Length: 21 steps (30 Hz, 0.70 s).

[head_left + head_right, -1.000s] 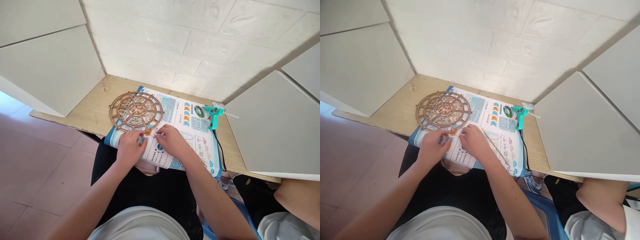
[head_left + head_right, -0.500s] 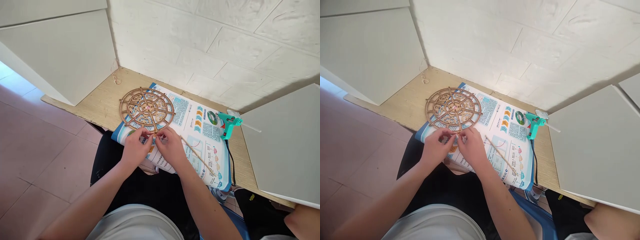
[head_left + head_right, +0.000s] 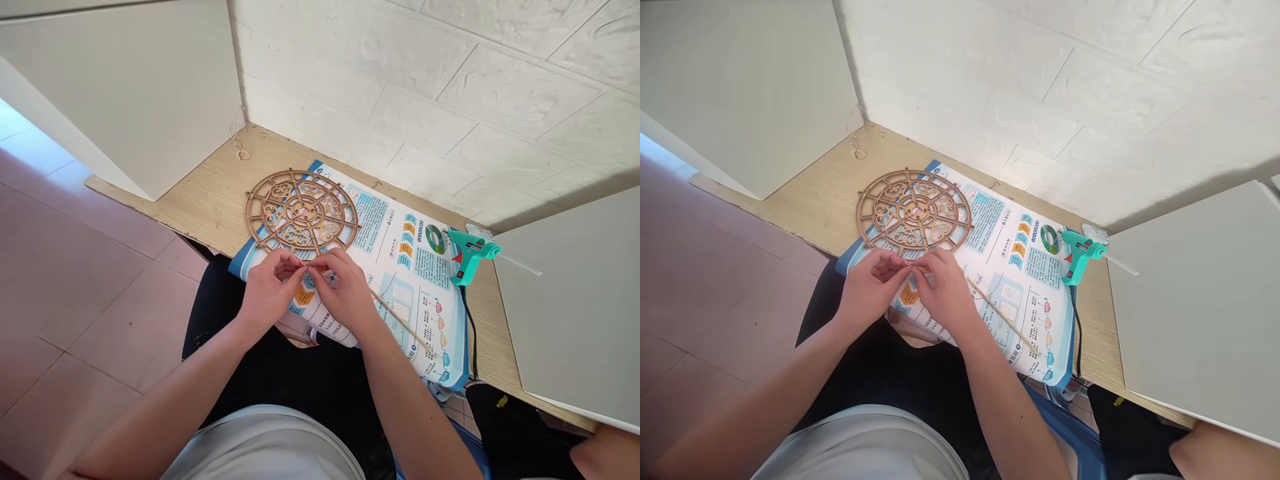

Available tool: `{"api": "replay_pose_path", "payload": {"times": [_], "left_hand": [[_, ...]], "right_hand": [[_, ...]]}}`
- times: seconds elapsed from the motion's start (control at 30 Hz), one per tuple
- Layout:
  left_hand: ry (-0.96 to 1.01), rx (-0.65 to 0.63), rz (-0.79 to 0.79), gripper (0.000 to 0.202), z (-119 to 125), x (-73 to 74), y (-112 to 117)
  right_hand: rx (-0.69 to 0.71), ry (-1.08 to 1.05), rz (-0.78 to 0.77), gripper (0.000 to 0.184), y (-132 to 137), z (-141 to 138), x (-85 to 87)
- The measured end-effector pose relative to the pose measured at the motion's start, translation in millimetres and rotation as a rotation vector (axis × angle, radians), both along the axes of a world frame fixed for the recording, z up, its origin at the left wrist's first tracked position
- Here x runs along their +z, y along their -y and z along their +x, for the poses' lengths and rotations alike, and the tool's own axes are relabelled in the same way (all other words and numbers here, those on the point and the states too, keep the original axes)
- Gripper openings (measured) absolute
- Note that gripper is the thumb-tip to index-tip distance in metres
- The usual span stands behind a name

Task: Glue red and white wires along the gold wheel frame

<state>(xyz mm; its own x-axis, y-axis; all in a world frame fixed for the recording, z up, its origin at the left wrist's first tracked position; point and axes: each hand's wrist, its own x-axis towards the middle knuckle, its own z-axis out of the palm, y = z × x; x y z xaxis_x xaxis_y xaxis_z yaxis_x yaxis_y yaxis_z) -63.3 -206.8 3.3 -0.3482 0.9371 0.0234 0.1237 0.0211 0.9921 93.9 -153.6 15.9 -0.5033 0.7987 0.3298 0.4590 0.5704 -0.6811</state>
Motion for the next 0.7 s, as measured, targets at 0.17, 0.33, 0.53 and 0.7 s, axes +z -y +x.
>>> {"api": "replay_pose_path", "payload": {"times": [0.17, 0.33, 0.53, 0.7], "left_hand": [[-0.013, 0.068, 0.003, 0.023, 1.5, -3.7, 1.4], [-0.021, 0.096, -0.011, 0.023, 1.6, -3.1, 0.0], [-0.045, 0.079, -0.009, 0.025, 1.3, -3.8, 0.8], [-0.064, 0.059, 0.005, 0.035, 2.8, -2.0, 1.1]], "right_hand": [[0.042, 0.009, 0.010, 0.012, -5.3, -2.9, -0.1], [0.064, 0.030, 0.035, 0.013, -7.8, -2.1, -1.7], [0.119, 0.098, 0.085, 0.014, -10.2, -3.5, -2.0], [0.105, 0.125, 0.110, 0.014, -10.8, -7.7, -5.6]]}}
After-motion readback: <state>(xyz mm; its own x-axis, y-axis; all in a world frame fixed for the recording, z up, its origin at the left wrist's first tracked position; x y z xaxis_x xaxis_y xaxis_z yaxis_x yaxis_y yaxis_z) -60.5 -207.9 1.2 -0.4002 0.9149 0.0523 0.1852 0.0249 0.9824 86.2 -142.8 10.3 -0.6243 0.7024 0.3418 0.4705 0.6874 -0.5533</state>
